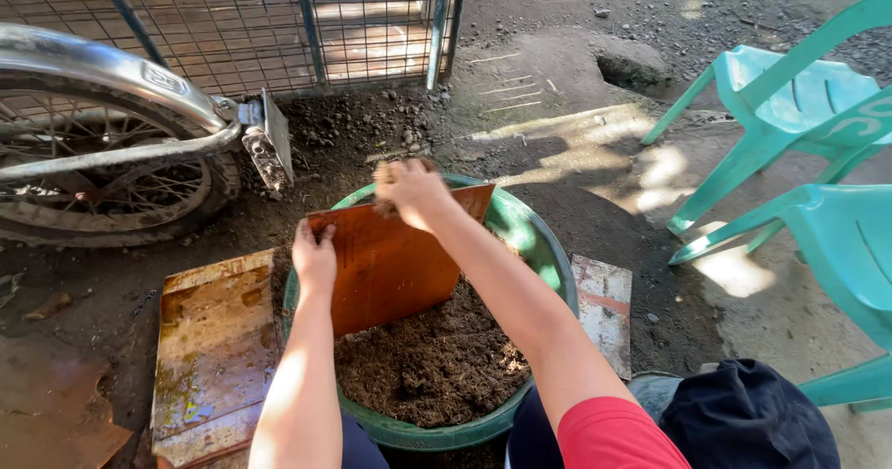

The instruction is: The person scrubs orange rectangular tiles with a handful of dark fibrous material, wiping both sides of each tile over a green basin. The person repeatedly picks up tiles, scrubs them, and places them back into the basin or onto a stack.

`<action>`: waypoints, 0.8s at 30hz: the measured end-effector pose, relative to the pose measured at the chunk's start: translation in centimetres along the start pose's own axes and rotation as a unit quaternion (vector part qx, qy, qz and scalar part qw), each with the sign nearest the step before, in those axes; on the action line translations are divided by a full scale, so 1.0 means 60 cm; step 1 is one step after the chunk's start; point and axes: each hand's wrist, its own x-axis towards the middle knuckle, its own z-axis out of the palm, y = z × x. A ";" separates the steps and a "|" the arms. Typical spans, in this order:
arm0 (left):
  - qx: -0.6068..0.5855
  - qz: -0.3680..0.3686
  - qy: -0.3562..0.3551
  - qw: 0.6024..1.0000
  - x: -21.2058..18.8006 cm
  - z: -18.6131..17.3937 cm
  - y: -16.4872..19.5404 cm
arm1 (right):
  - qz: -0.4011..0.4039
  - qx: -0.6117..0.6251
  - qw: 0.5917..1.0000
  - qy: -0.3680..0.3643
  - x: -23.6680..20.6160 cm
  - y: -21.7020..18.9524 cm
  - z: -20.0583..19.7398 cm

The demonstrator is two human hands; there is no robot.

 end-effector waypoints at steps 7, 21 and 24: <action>0.097 -0.050 -0.038 0.993 0.001 -0.048 -0.007 | 0.157 -0.014 0.987 -0.014 -0.036 0.176 0.087; 0.045 -0.056 0.023 0.997 0.003 -0.047 -0.012 | 0.270 0.583 0.766 0.022 -0.033 0.204 0.265; -0.073 -0.028 0.016 0.997 0.001 -0.070 -0.022 | 0.168 0.559 0.811 0.031 -0.036 0.232 0.214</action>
